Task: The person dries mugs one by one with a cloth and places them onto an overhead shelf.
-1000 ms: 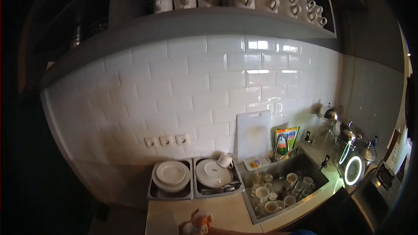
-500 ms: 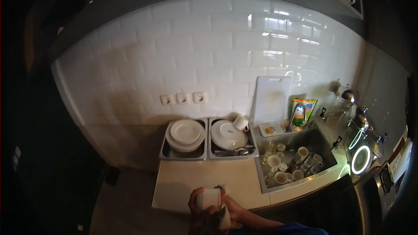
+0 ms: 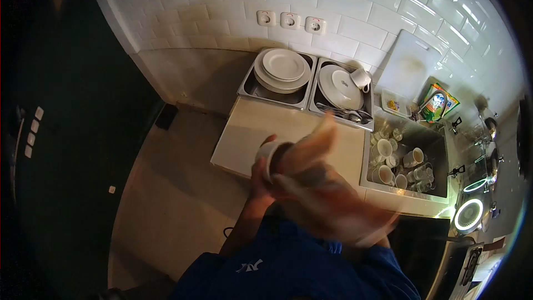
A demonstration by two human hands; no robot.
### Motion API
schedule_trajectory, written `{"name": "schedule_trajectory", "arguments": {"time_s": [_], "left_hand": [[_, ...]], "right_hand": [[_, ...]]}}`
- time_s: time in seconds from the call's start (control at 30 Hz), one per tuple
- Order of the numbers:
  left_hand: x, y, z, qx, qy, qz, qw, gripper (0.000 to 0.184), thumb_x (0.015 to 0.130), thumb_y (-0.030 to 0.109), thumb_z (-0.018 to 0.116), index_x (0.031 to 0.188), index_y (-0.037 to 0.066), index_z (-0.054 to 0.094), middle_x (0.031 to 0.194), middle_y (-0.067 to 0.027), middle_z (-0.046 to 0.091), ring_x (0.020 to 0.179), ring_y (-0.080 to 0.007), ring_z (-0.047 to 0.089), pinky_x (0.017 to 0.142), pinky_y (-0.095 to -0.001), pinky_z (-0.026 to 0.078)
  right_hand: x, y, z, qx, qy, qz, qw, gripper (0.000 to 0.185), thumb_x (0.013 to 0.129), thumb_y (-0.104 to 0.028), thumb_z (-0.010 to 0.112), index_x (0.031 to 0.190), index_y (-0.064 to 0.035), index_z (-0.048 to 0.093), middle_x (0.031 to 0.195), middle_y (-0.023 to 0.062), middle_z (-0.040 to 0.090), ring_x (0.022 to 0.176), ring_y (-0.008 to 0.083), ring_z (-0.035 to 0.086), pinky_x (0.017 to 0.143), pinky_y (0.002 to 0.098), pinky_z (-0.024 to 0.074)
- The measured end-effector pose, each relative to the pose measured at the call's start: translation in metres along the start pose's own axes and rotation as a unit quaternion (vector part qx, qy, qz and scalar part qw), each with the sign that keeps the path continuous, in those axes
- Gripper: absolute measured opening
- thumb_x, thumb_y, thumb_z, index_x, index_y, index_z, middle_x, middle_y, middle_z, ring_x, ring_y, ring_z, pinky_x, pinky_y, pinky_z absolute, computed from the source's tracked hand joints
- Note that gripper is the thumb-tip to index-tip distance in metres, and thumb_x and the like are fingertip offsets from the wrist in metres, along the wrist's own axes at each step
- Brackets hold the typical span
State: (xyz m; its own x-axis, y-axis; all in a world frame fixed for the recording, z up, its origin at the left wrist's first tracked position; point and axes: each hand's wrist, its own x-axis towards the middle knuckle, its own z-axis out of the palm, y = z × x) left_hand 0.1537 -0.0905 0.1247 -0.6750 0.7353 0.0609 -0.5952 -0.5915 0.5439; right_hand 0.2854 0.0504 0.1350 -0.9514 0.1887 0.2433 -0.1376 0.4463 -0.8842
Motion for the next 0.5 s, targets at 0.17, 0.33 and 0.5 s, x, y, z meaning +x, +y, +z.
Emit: {"name": "schedule_trajectory", "arguments": {"time_s": [0.17, 0.33, 0.5], "left_hand": [[0.001, -0.002, -0.017, 0.218, -0.022, 0.088, 0.972, 0.059, 0.077, 0.032, 0.067, 0.125, 0.006, 0.042, 0.116, -0.0103, 0.050, 0.106, -0.0199, 0.051, 0.090, -0.0349, 0.043], [-0.008, 0.007, -0.015, 0.455, -0.016, 0.197, 0.868, 0.062, 0.069, 0.023, 0.077, 0.120, 0.004, 0.045, 0.114, -0.0102, 0.050, 0.105, -0.0194, 0.051, 0.090, -0.0326, 0.042], [-0.006, 0.011, -0.035, 0.478, -0.152, 0.272, 0.821, 0.078, 0.055, 0.030, 0.085, 0.118, 0.004, 0.047, 0.113, -0.0136, 0.049, 0.105, -0.0251, 0.050, 0.089, -0.0374, 0.041]], "right_hand": [[0.060, -0.030, 0.017, -0.163, -0.150, -0.053, 0.974, 0.026, 0.076, -0.012, 0.057, 0.099, 0.0018, 0.057, 0.105, 0.0255, 0.056, 0.095, 0.0386, 0.055, 0.081, 0.0399, 0.0454], [0.040, 0.018, 0.039, -0.005, -0.075, -0.038, 0.996, 0.028, 0.081, -0.016, 0.058, 0.105, -0.0016, 0.055, 0.107, 0.0172, 0.055, 0.100, 0.0258, 0.053, 0.084, 0.0356, 0.0441], [0.009, 0.021, 0.062, -0.157, 0.074, 0.062, 0.983, 0.038, 0.087, -0.021, 0.054, 0.120, -0.0039, 0.045, 0.110, 0.0150, 0.053, 0.102, 0.0270, 0.052, 0.088, 0.0350, 0.0432]]}}
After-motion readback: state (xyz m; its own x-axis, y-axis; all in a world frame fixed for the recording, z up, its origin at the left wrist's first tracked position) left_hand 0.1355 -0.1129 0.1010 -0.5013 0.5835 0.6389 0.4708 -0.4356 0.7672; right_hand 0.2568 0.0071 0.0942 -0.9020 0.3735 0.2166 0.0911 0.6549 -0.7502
